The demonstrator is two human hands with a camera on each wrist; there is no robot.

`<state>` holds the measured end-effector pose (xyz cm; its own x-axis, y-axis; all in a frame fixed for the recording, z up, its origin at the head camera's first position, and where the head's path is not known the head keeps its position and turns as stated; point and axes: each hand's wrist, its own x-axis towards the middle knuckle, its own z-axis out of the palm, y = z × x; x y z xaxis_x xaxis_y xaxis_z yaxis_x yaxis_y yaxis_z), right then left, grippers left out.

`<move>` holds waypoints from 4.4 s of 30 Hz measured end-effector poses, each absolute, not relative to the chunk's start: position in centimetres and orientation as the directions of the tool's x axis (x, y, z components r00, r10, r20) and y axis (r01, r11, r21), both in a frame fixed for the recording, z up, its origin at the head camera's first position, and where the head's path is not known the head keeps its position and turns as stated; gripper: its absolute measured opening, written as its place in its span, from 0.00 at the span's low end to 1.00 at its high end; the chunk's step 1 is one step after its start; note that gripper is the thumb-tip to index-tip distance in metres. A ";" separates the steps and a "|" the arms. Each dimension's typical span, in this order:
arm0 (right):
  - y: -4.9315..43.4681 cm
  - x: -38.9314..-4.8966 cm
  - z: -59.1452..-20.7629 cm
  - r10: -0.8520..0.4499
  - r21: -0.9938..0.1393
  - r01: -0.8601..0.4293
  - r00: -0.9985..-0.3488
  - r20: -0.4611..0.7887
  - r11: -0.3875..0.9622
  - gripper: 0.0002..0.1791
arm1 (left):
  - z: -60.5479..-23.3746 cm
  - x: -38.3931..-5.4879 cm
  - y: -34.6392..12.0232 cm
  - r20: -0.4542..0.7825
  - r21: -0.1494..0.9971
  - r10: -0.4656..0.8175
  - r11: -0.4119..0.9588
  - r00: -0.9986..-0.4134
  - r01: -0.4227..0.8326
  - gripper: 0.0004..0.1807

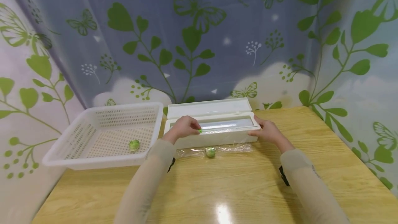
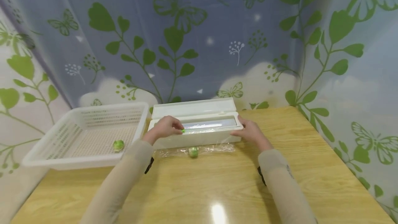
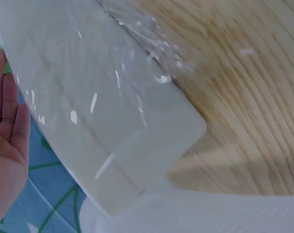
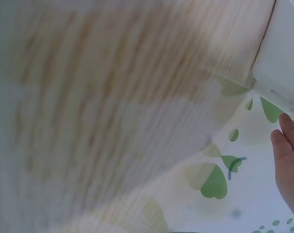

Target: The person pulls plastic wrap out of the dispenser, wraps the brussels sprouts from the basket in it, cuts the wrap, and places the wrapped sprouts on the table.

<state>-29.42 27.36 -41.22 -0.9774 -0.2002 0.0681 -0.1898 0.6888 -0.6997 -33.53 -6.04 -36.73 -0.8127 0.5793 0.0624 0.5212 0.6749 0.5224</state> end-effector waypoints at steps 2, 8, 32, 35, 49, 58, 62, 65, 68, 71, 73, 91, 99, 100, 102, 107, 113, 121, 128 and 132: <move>27.3 -29.4 -41.1 -0.199 -0.713 -0.183 -0.978 0.062 0.677 0.48 | -36.7 -33.5 -6.5 0.062 0.515 0.581 0.678 -0.812 0.524 0.05; 27.1 -29.0 -40.7 -0.202 -0.726 -0.178 -0.978 0.055 0.664 0.48 | -36.5 -33.7 -7.6 0.065 0.499 0.588 0.681 -0.806 0.536 0.06; 27.2 -29.2 -40.9 -0.206 -0.709 -0.181 -0.977 0.052 0.681 0.48 | -35.5 -33.6 -9.5 -0.020 0.430 0.582 0.739 -0.813 0.518 0.06; 27.2 -29.2 -40.9 -0.206 -0.708 -0.186 -0.977 0.059 0.681 0.48 | -35.3 -33.5 -9.5 -0.026 0.404 0.592 0.743 -0.805 0.533 0.06; 27.1 -29.6 -41.1 -0.195 -0.697 -0.189 -0.978 0.072 0.692 0.48 | -34.4 -33.4 -10.6 -0.075 0.392 0.561 0.777 -0.824 0.493 0.06; 27.1 -29.3 -41.7 -0.196 -0.694 -0.207 -0.976 0.097 0.689 0.47 | -34.5 -33.1 -12.1 -0.090 0.309 0.529 0.820 -0.844 0.481 0.05; 26.6 -29.2 -42.0 -0.200 -0.693 -0.218 -0.974 0.109 0.687 0.47 | -34.5 -32.8 -12.9 -0.085 0.310 0.551 0.807 -0.830 0.503 0.05; 26.0 -29.5 -42.2 -0.208 -0.696 -0.227 -0.972 0.114 0.681 0.47 | -34.7 -32.7 -13.9 -0.075 0.300 0.545 0.811 -0.835 0.502 0.05; 25.5 -29.9 -42.2 -0.229 -0.693 -0.242 -0.967 0.114 0.679 0.47 | -34.7 -32.5 -15.0 -0.071 0.280 0.521 0.829 -0.851 0.484 0.05; 25.2 -30.1 -42.2 -0.226 -0.696 -0.236 -0.968 0.108 0.678 0.48 | -34.6 -32.3 -15.5 -0.066 0.247 0.528 0.831 -0.847 0.499 0.05; 25.2 -30.0 -42.0 -0.218 -0.701 -0.228 -0.970 0.106 0.676 0.47 | -34.5 -32.3 -15.4 -0.063 0.217 0.539 0.829 -0.840 0.516 0.06; 27.3 -29.3 -41.2 -0.184 -0.694 -0.175 -0.981 0.063 0.699 0.49 | -34.3 -33.1 -14.6 -0.021 0.102 0.582 0.810 -0.813 0.577 0.06; 27.0 -29.0 -40.7 -0.220 -0.624 -0.201 -0.974 0.047 0.755 0.49 | -34.3 -32.9 -14.5 -0.014 0.118 0.558 0.825 -0.830 0.553 0.07; 26.9 -28.9 -40.7 -0.225 -0.617 -0.206 -0.973 0.047 0.760 0.49 | -34.3 -32.9 -14.5 -0.016 0.125 0.558 0.825 -0.830 0.552 0.07; 26.8 -28.8 -40.7 -0.233 -0.601 -0.218 -0.971 0.054 0.769 0.49 | -34.3 -32.8 -14.5 -0.020 0.140 0.558 0.823 -0.829 0.551 0.07; 26.3 -28.6 -40.5 -0.255 -0.541 -0.269 -0.962 0.102 0.797 0.44 | -34.4 -32.9 -14.5 -0.034 0.170 0.552 0.824 -0.833 0.540 0.07; 25.4 -28.0 -40.1 -0.289 -0.471 -0.326 -0.945 0.151 0.820 0.39 | -33.8 -32.5 -14.2 -0.085 0.132 0.548 0.834 -0.832 0.536 0.08; 24.6 -26.3 -40.2 -0.405 -0.293 -0.476 -0.873 0.273 0.829 0.25 | -33.8 -30.5 -12.3 0.020 0.208 0.574 0.798 -0.818 0.565 0.23; 22.8 -24.5 -40.0 -0.515 -0.359 -0.592 -0.806 0.292 0.722 0.21 | -36.1 -28.4 -10.1 0.240 0.366 0.574 0.694 -0.783 0.620 0.34; 22.1 -23.2 -39.6 -0.536 -0.515 -0.596 -0.796 0.280 0.616 0.20 | -37.5 -27.6 -9.7 0.286 0.418 0.555 0.661 -0.781 0.623 0.38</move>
<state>-23.23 22.07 -39.63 -0.7961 -0.5362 0.2804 -0.5962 0.6158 -0.5151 -27.60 -9.66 -37.52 -0.7812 0.5548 0.2862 0.6228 0.6613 0.4181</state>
